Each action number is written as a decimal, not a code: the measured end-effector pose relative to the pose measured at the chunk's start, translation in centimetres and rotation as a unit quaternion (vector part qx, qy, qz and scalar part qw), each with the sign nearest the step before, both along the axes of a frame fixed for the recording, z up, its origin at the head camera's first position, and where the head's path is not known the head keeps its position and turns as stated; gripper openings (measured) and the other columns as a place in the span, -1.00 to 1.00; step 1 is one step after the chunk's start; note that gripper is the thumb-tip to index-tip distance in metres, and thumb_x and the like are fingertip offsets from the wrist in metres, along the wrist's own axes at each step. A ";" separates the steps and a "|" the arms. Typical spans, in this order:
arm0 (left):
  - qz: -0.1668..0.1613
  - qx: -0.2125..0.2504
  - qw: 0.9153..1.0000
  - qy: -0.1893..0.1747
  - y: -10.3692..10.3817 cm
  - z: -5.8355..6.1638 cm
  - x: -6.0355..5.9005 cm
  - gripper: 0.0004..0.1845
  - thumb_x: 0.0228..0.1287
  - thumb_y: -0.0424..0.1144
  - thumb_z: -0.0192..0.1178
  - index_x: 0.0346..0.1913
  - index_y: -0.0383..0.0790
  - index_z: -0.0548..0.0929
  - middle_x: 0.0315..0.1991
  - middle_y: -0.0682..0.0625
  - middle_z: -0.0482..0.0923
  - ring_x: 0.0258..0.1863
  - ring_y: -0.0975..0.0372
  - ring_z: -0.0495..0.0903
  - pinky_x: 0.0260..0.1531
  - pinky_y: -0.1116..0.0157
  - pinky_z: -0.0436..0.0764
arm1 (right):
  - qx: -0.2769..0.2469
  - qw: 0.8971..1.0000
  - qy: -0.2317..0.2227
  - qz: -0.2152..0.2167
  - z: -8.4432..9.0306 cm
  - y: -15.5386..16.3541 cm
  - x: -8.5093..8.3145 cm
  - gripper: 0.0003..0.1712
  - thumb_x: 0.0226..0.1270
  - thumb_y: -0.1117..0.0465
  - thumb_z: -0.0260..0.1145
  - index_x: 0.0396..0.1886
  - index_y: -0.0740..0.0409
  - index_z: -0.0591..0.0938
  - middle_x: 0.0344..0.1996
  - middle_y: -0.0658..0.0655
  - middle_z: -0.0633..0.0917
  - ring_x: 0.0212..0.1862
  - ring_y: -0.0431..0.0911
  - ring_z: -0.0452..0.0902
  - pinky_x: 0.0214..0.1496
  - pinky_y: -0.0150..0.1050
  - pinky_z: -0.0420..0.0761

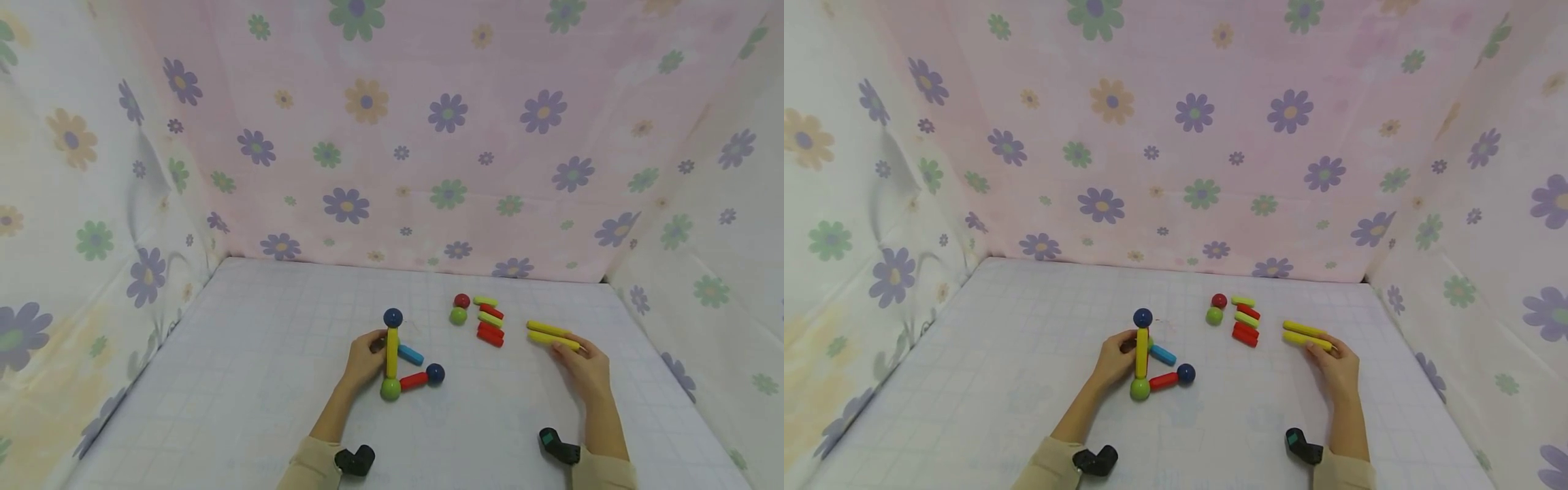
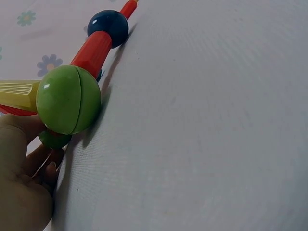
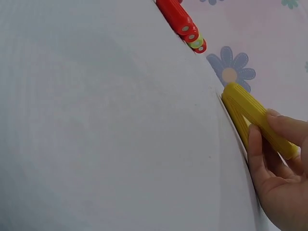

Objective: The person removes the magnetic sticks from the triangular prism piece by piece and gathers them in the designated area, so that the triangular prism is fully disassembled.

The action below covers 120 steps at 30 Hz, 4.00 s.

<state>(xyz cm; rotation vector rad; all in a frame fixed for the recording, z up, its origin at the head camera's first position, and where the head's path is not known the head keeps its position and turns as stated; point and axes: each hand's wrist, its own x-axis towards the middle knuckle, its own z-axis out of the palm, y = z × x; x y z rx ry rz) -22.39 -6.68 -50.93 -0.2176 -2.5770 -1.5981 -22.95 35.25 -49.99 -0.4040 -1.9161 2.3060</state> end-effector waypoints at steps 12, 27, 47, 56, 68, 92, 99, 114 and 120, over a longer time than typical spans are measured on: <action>-0.004 0.005 1.000 0.012 0.0 -0.4 -0.2 -0.65 0.19 -0.43 0.14 0.07 -0.43 0.55 -0.02 -0.25 0.59 -0.11 0.02 0.56 -0.04 0.10 0.55 | 0.085 0.991 -0.091 -0.048 0.1 -0.1 -0.6 -0.28 0.24 0.17 0.32 0.32 0.35 0.28 -0.30 -0.16 0.51 -0.37 -0.39 0.59 -0.23 -0.52 0.57; -0.004 0.005 1.000 0.010 0.0 -0.5 -0.1 -0.64 0.20 -0.42 0.15 0.07 -0.43 0.55 -0.02 -0.24 0.59 -0.12 0.02 0.55 -0.04 0.11 0.55 | 0.019 0.987 -0.082 -0.139 0.4 -0.8 -0.7 -0.65 0.22 0.33 0.29 0.01 0.20 0.48 -0.28 -0.11 0.50 -0.42 -0.38 0.59 -0.25 -0.50 0.58; -0.008 0.001 1.000 0.008 0.0 -0.6 -0.1 -0.64 0.22 -0.41 0.15 0.08 -0.42 0.55 -0.01 -0.24 0.58 -0.10 0.03 0.56 -0.03 0.11 0.55 | 0.213 0.975 0.063 0.022 1.8 -8.8 -0.3 -0.56 0.30 0.28 0.25 0.08 0.48 0.46 -0.36 -0.05 0.60 -0.40 -0.33 0.57 -0.31 -0.48 0.59; -0.004 0.005 1.000 0.009 0.1 -0.6 -0.1 -0.64 0.21 -0.42 0.14 0.09 -0.42 0.54 0.01 -0.24 0.58 -0.09 0.03 0.55 -0.01 0.11 0.54 | 0.252 0.936 0.110 0.221 1.7 -12.7 -0.1 -0.57 0.33 0.25 0.23 0.09 0.46 0.48 -0.18 0.34 0.60 -0.29 -0.08 0.60 -0.25 -0.34 0.62; 0.002 -0.007 0.999 0.032 0.0 -0.6 -0.1 -0.64 0.16 -0.45 0.15 0.05 -0.43 0.57 -0.07 -0.23 0.61 -0.14 0.04 0.56 -0.12 0.14 0.56 | 0.273 0.858 0.140 0.413 1.0 -15.7 -0.1 -0.56 0.25 0.26 0.28 0.09 0.37 0.51 -0.08 0.38 0.60 -0.29 -0.08 0.59 -0.37 -0.24 0.63; 0.012 -0.016 1.000 0.007 0.2 -0.7 0.0 -0.60 0.18 -0.41 0.13 0.12 -0.39 0.54 0.02 -0.22 0.58 -0.01 -0.02 0.54 0.03 0.07 0.51 | 0.387 0.818 0.150 0.399 0.7 -18.2 1.1 -0.64 0.09 0.21 0.41 -0.10 0.19 0.59 -0.38 0.02 0.55 -0.41 -0.19 0.39 -0.38 -0.42 0.45; 0.012 0.001 0.999 0.037 0.2 -0.9 0.1 -0.58 0.22 -0.42 0.13 0.17 -0.35 0.51 0.03 -0.18 0.58 -0.05 0.05 0.58 -0.05 0.19 0.56 | 0.391 0.827 0.145 0.377 0.6 -18.2 1.1 -0.64 0.09 0.22 0.42 -0.10 0.19 0.59 -0.34 0.03 0.58 -0.40 -0.17 0.41 -0.37 -0.41 0.49; 0.020 0.090 0.996 -0.001 0.2 -0.2 1.0 -0.61 0.27 -0.12 0.18 0.05 -0.31 0.54 -0.12 -0.13 0.64 -0.17 0.13 0.58 -0.16 0.30 0.52 | 0.410 0.857 0.132 0.284 0.2 -18.8 0.9 -0.64 0.05 0.19 0.45 -0.13 0.19 0.62 -0.30 0.04 0.63 -0.36 -0.13 0.46 -0.33 -0.40 0.52; 0.011 0.091 0.994 0.055 0.5 -0.4 1.7 -0.43 0.01 -0.15 0.41 0.02 -0.34 0.41 -0.09 -0.18 0.61 -0.12 0.05 0.58 -0.10 0.15 0.54 | 0.418 0.869 0.126 0.234 -0.1 -19.7 1.0 -0.65 0.03 0.23 0.47 -0.14 0.20 0.65 -0.29 0.06 0.64 -0.39 -0.15 0.45 -0.31 -0.41 0.52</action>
